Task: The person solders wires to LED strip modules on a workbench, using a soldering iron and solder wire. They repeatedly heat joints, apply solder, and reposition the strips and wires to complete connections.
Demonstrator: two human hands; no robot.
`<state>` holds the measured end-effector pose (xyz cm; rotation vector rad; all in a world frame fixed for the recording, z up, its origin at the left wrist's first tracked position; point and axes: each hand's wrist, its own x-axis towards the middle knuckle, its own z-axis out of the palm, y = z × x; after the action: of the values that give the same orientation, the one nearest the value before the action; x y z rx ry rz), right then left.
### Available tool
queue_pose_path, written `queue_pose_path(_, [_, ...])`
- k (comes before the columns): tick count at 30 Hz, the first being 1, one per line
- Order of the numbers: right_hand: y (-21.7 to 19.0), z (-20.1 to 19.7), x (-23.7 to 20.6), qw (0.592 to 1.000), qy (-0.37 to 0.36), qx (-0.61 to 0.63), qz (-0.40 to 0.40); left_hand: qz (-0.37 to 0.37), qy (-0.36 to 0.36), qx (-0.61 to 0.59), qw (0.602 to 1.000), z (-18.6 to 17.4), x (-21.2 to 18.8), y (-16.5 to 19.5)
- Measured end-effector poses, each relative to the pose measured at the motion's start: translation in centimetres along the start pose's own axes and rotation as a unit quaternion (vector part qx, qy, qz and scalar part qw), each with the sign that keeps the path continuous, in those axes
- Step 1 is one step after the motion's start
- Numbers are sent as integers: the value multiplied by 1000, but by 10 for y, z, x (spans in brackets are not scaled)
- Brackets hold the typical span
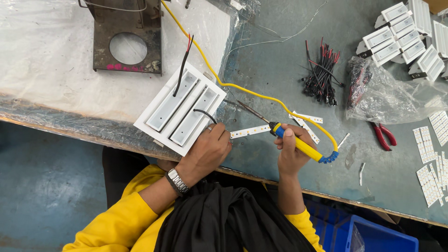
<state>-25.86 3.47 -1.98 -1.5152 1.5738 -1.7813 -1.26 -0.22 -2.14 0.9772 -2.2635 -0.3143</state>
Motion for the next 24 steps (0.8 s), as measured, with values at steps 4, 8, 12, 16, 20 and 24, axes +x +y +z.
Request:
queue_pose_path(4, [1, 1, 0, 1000, -3, 6, 3, 4, 19, -7, 1000, 0, 1, 0])
queue_pose_path(8, [3, 1, 0, 1000, -2, 5, 7, 7, 11, 2, 1000, 0, 0, 0])
queue_pose_path(12, [5, 2, 1, 1000, -1, 0, 7, 6, 10, 0, 1000, 0, 1, 0])
queue_pose_path(16, [6, 3, 2, 1000, -2, -3, 5, 3, 15, -2, 1000, 0, 1, 0])
queue_pose_path(20, [6, 3, 3, 1000, -3, -9, 6, 5, 10, 5, 1000, -1, 0, 0])
queue_pose_path(24, [5, 5, 4, 1000, -1, -4, 4, 10, 7, 13, 1000, 1, 0, 0])
